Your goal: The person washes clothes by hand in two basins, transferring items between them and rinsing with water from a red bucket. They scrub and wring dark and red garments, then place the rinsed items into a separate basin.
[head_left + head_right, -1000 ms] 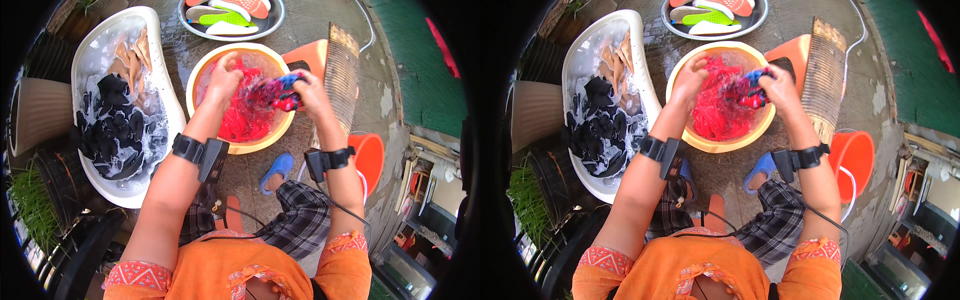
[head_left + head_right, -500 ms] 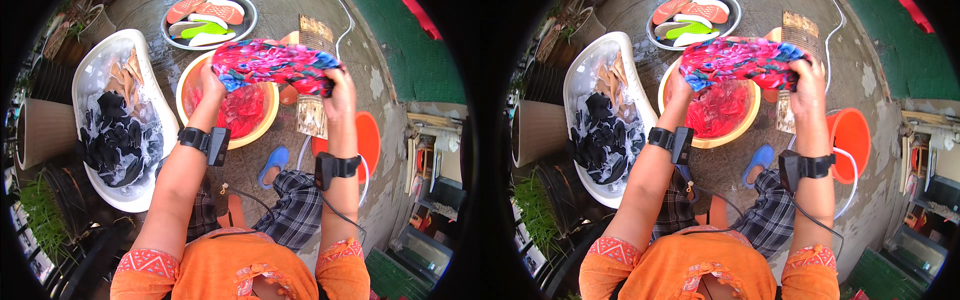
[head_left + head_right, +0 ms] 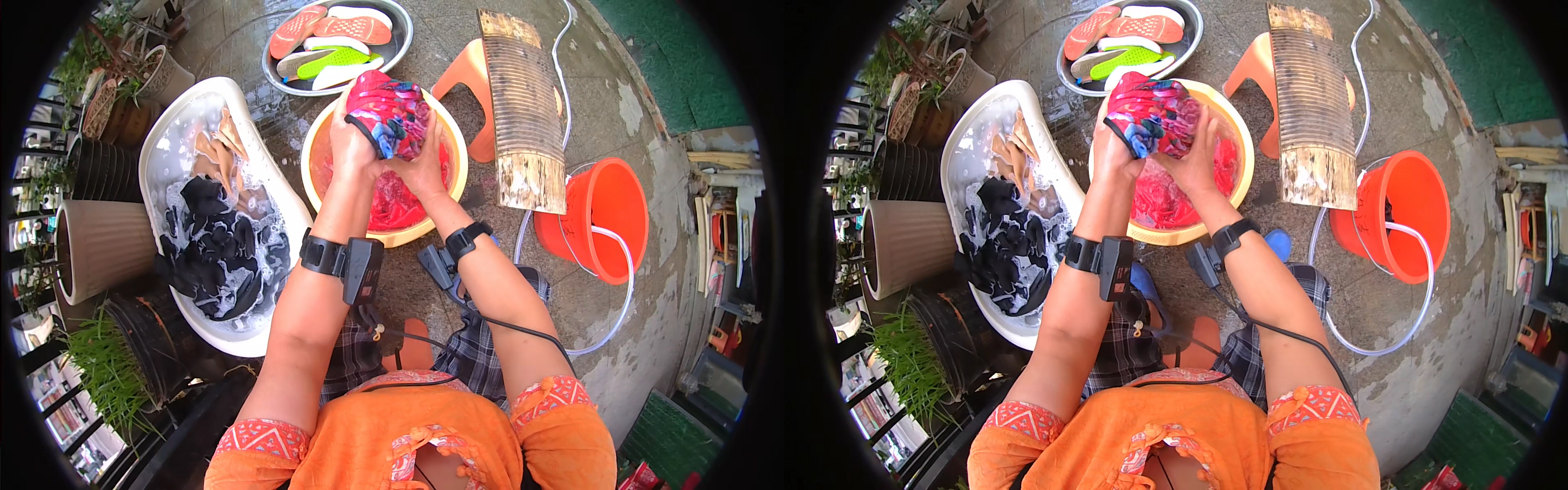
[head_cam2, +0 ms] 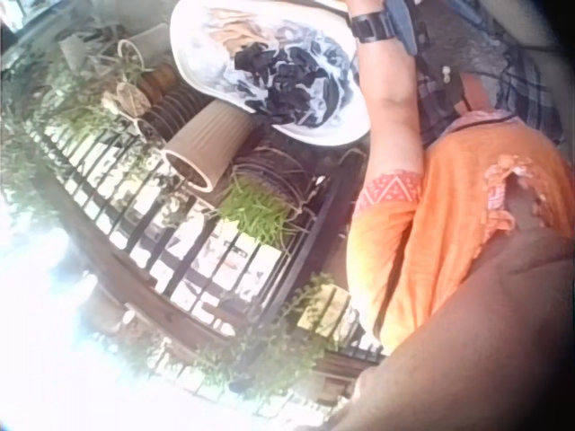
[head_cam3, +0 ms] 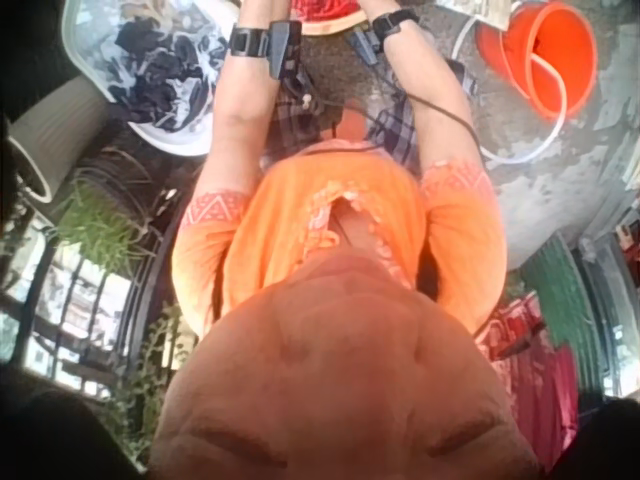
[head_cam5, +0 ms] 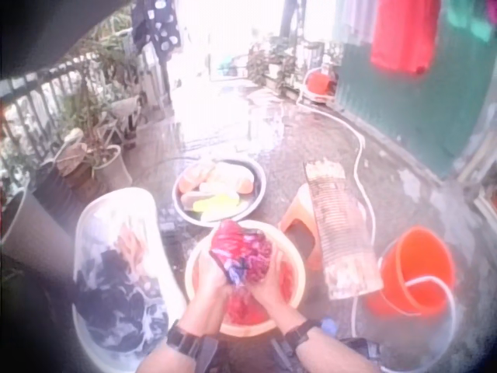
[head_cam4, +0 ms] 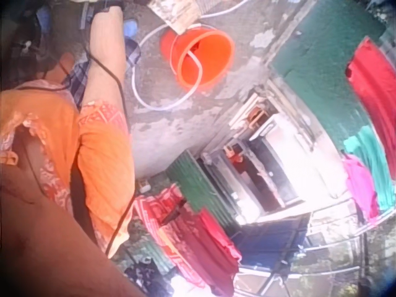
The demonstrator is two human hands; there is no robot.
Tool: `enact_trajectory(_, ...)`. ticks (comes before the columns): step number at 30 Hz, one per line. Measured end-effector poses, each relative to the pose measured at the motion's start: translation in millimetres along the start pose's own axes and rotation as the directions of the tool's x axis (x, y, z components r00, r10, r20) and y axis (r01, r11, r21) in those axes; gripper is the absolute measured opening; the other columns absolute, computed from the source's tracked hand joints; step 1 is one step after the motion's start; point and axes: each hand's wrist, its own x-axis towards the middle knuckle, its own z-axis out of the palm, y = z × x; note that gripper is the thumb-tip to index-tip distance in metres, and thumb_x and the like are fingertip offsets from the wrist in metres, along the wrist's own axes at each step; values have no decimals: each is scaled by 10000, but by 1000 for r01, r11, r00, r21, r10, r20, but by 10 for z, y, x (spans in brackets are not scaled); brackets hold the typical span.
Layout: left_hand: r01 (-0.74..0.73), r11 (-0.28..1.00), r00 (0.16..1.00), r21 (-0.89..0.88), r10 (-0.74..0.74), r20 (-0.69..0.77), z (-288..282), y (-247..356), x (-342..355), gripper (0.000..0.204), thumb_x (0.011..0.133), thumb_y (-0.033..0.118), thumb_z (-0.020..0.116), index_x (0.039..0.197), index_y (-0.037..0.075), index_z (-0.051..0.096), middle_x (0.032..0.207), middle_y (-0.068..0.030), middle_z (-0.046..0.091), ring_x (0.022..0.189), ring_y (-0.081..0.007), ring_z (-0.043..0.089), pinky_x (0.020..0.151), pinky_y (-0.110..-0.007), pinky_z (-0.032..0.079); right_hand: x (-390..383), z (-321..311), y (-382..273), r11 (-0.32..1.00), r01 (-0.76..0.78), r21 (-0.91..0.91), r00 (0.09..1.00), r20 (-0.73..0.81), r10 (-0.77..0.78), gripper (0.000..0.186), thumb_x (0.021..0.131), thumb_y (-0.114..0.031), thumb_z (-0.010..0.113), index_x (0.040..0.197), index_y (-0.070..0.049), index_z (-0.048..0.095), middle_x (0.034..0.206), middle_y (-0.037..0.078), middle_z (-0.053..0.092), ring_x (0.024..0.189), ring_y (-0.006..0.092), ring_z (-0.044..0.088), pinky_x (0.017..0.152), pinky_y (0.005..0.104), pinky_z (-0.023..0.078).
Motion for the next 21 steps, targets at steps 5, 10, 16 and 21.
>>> enact_trajectory(5, 161, 982, 986, -103, -164, -18, -90, 34, 1, 223, 908, 205, 465, 1054, 57, 547, 873, -96, 622, 742, -223, 622, 629, -346, 515, 246, -168, 3, 913, -141, 383, 989, 3, 151, 495, 694, -109, 727, 1118, 22, 509, 1079, 118, 565, 965, 208, 554, 843, 323, 439)
enact_trajectory(10, 261, 937, 965, 234, -247, -90, -149, -65, 37, 363, 881, 395, 482, 1057, 93, 579, 902, -85, 635, 795, -247, 619, 741, -453, 502, 466, -292, -310, 336, -121, 934, 949, 10, 315, 222, 905, -142, 475, 1085, -34, 545, 1017, 75, 618, 894, 165, 610, 822, 322, 493)
enact_trajectory(16, 380, 869, 923, -316, -335, 189, -219, -87, 56, 445, 874, 411, 386, 1114, 80, 562, 1155, -116, 578, 1073, -295, 531, 970, -514, 361, 211, -217, -559, -13, -426, 905, 829, 396, 395, 245, 937, -189, 436, 1124, -52, 514, 1085, 53, 594, 990, 195, 579, 892, 355, 478)
enact_trajectory(21, 174, 971, 959, -163, -204, -198, -362, 159, 262, 416, 900, 327, 322, 1099, 44, 554, 1102, -147, 593, 1019, -298, 567, 936, -452, 424, 21, -326, -331, 972, 66, 228, 932, 333, -141, 974, 708, -323, 741, 1395, 12, 137, 1383, 212, 304, 1282, 292, 325, 1051, 385, 273)
